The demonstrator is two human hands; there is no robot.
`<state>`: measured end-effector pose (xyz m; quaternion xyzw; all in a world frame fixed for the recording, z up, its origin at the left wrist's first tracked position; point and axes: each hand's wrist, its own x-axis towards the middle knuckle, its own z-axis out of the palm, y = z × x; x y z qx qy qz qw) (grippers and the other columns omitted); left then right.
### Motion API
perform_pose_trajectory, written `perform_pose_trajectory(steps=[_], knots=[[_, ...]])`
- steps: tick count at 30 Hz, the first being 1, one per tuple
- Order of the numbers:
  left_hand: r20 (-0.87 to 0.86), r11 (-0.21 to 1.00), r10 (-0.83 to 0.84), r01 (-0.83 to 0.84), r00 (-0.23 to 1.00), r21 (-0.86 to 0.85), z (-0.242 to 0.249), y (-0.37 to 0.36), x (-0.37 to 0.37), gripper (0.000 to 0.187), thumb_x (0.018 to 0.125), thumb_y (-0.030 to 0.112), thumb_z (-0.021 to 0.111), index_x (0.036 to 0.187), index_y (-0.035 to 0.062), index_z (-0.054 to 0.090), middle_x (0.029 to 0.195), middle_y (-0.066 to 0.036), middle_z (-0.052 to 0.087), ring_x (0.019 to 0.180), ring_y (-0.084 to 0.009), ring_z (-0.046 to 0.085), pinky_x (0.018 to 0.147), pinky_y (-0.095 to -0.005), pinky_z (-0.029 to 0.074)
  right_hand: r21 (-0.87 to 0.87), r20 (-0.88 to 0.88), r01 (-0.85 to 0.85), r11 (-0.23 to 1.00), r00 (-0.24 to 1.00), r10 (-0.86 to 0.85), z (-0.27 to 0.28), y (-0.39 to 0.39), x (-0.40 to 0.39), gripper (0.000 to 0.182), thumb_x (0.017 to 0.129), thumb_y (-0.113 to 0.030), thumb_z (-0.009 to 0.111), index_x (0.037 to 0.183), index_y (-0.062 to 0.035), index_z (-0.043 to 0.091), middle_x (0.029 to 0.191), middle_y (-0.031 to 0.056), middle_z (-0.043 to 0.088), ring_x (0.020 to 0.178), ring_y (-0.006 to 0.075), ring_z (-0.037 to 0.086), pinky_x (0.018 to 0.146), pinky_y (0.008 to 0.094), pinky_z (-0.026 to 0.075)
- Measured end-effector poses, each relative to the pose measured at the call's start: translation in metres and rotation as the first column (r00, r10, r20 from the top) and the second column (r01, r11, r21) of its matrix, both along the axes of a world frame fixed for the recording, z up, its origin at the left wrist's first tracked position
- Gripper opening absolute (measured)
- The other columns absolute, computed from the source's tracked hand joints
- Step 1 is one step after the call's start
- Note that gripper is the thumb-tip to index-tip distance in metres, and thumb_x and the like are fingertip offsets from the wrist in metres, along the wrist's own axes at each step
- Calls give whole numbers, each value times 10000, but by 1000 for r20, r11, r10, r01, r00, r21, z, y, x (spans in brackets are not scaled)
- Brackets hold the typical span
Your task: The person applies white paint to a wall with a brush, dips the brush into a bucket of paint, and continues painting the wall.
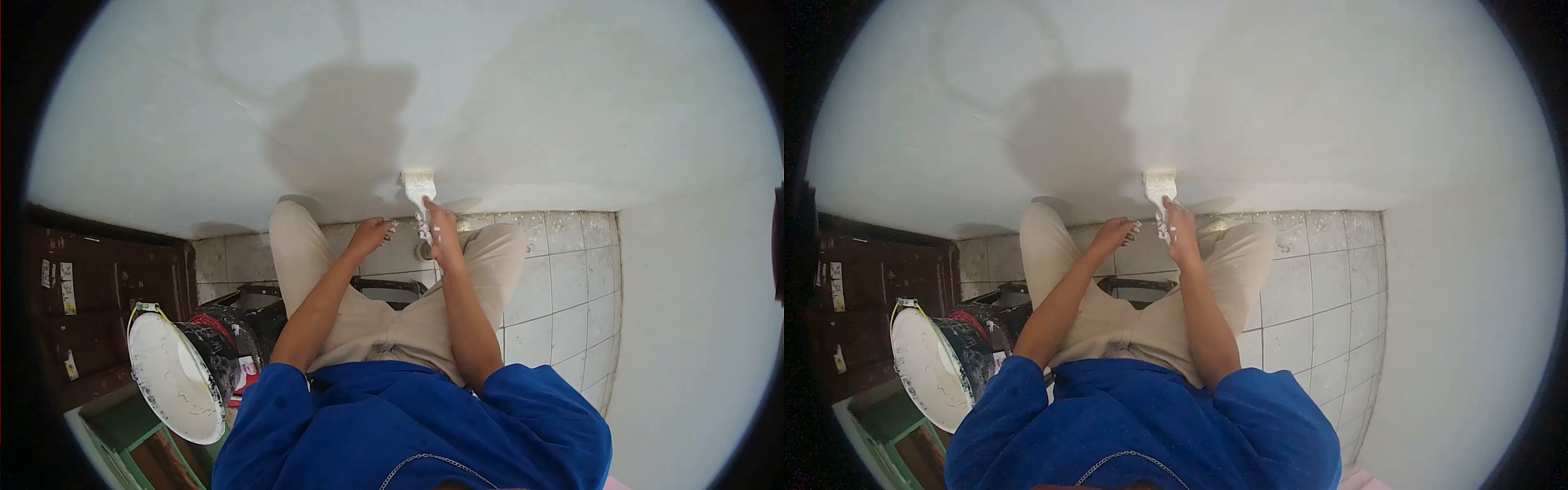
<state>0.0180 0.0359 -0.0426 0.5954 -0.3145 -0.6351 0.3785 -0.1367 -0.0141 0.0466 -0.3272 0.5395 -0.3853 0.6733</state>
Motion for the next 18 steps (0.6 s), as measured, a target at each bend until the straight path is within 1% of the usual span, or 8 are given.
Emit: perform_pose_trajectory(steps=[4, 8, 11, 12, 14, 16, 17, 18], knots=[[6, 1000, -10, 10, 1000, 25, -1, -6, -1, 293, 833, 333, 560, 891, 49, 605, 823, -21, 602, 702, -106, 549, 609, -247, 425, -59, 131, 10, 998, 991, -2, 88, 13, 4, 196, 897, -227, 565, 943, -40, 604, 739, -14, 569, 573, 46, 505, 468, 211, 380], [14, 999, -43, 43, 999, 27, 7, -2, -5, 299, 837, 332, 557, 904, 45, 609, 838, -27, 600, 708, -108, 546, 614, -249, 425, -213, 194, 178, 961, 971, -137, 125, 16, 20, 183, 896, -236, 565, 933, -58, 590, 670, -25, 539, 519, 35, 476, 381, 203, 331], [12, 999, -47, 46, 999, 16, 9, -1, -5, 292, 840, 352, 567, 899, 70, 611, 830, -6, 600, 732, -95, 557, 657, -241, 433, -100, 99, 76, 992, 993, -66, 58, 4, 21, 205, 893, -236, 564, 937, -39, 599, 693, -8, 547, 543, 51, 487, 425, 213, 357], [11, 999, -49, 48, 999, 15, 8, -2, -4, 290, 841, 351, 567, 900, 70, 611, 831, -5, 600, 733, -95, 557, 658, -240, 432, -79, -49, 34, 996, 998, -38, 30, 5, 15, 245, 885, -246, 570, 954, -13, 606, 712, 6, 553, 598, 72, 510, 487, 224, 379], [10, 998, -50, 50, 999, 25, 5, 1, -3, 287, 843, 349, 568, 901, 71, 610, 833, -2, 599, 737, -94, 556, 660, -240, 431, 16, -8, 44, 999, 999, -43, -35, 9, 5, 263, 881, -252, 573, 957, -3, 610, 710, 13, 558, 608, 81, 515, 514, 229, 384], [9, 999, -43, 43, 999, 11, 1, 4, -2, 284, 844, 348, 570, 897, 72, 613, 831, -2, 598, 737, -93, 556, 656, -240, 430, 84, 0, 63, 994, 998, -63, -31, 13, 7, 285, 871, -266, 585, 954, 4, 613, 722, 20, 572, 611, 86, 518, 522, 247, 389], [9, 999, -42, 42, 999, -1, -1, 2, -1, 283, 845, 348, 571, 895, 73, 615, 830, -2, 597, 738, -93, 555, 654, -240, 430, 48, -28, 86, 995, 996, -85, -28, 10, 5, 278, 872, -261, 585, 952, 4, 615, 725, 20, 575, 612, 82, 517, 522, 244, 388], [22, 999, -41, 41, 999, 6, -3, 0, -1, 291, 849, 343, 561, 896, 61, 614, 824, -9, 601, 721, -98, 554, 638, -242, 428, 10, -59, 107, 994, 993, -106, 15, 12, 9, 272, 873, -256, 585, 950, 3, 616, 728, 20, 577, 612, 79, 516, 521, 241, 387]])
